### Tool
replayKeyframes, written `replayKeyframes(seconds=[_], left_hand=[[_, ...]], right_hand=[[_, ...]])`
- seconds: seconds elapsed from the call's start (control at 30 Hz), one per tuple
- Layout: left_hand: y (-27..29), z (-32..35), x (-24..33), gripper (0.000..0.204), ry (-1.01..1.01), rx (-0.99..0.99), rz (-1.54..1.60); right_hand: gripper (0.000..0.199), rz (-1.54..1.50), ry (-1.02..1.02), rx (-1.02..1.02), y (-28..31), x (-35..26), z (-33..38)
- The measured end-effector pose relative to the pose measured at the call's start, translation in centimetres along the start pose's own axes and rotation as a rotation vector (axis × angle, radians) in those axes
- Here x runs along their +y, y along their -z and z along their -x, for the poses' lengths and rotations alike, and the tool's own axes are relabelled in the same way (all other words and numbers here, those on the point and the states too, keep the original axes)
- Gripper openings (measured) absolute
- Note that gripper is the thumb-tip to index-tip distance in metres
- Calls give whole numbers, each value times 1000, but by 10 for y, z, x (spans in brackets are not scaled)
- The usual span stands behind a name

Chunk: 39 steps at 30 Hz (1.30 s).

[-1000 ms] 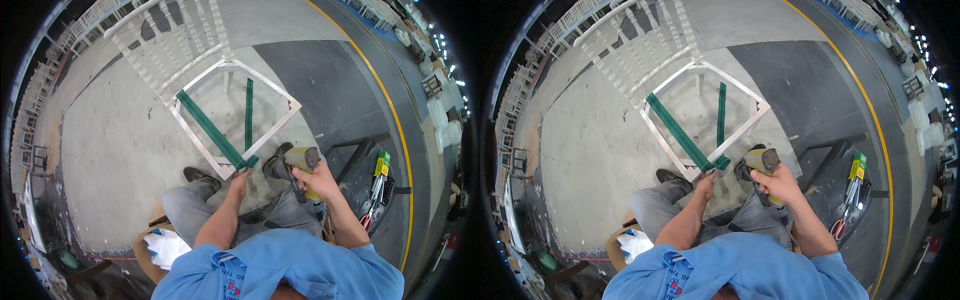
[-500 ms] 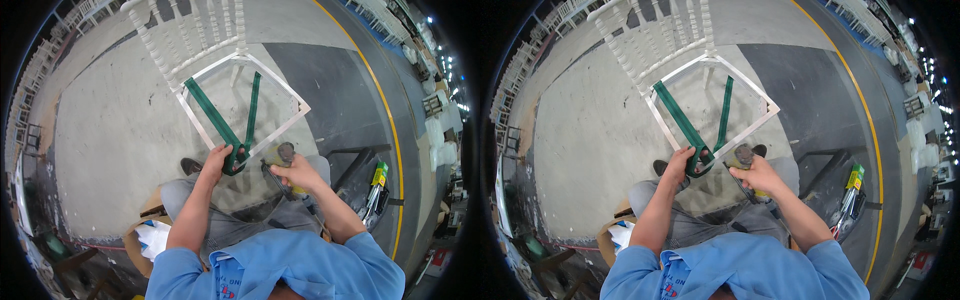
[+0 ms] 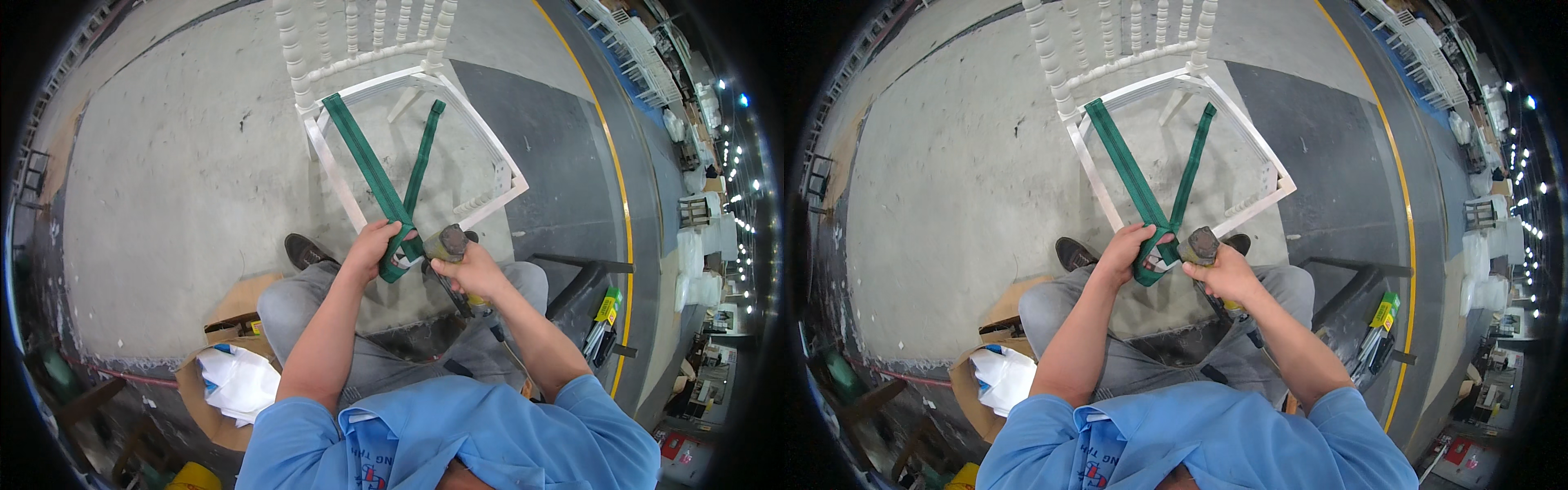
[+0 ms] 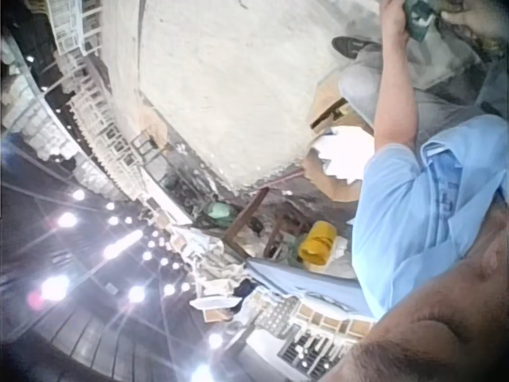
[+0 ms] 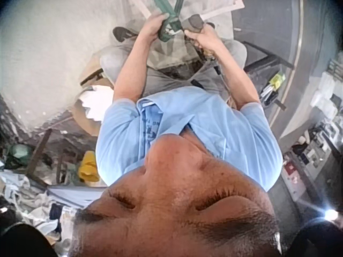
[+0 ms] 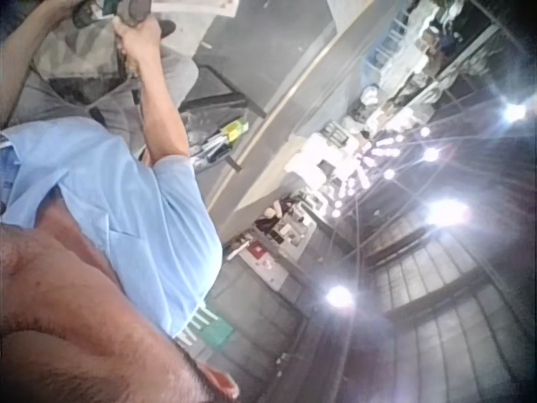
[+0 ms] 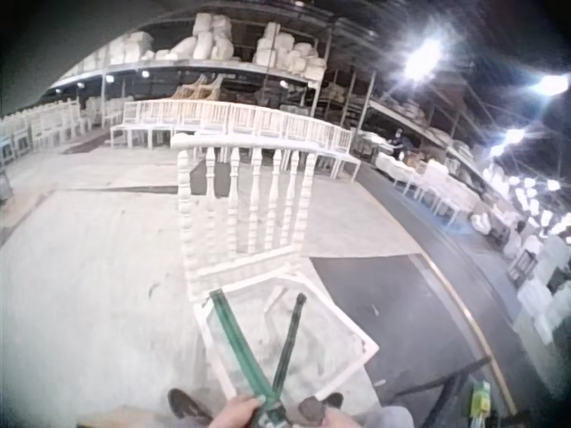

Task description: The person places a white sheet on a white wooden chair and secures it with a staple gun. Then the person attaches green straps to the chair frame using the staple gun.

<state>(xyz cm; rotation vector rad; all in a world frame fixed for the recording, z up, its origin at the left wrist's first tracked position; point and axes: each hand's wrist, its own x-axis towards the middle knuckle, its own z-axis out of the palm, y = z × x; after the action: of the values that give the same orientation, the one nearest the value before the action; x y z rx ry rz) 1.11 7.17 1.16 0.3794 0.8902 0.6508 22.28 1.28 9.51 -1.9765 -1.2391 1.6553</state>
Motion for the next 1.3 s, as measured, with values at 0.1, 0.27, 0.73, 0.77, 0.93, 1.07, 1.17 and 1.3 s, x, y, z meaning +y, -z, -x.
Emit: replayKeyframes(seconds=[0.1,0.27,0.73,0.77,0.93,1.07,1.17,1.3], left_hand=[[4,-1,-2,28,18,3,42],[7,-2,1,27,12,-25,4],[7,-1,-2,31,10,-50,35],[4,-2,-3,31,17,-62,30],[3,5,-2,34,0,-109,-191],[-5,19,-27,35,37,-130,-260],[-18,25,-58,41,137,-242,-164],[-36,24,-95,56,215,-127,77]], right_hand=[[38,37,0,-15,-4,-7,3],[41,84,-7,15,-12,-9,5],[39,47,-3,3,10,-9,39],[37,-18,0,15,23,-8,53],[32,-265,141,367,121,19,145],[34,-366,61,726,195,86,225],[41,-583,-54,837,219,161,266],[47,-803,-158,711,218,246,258]])
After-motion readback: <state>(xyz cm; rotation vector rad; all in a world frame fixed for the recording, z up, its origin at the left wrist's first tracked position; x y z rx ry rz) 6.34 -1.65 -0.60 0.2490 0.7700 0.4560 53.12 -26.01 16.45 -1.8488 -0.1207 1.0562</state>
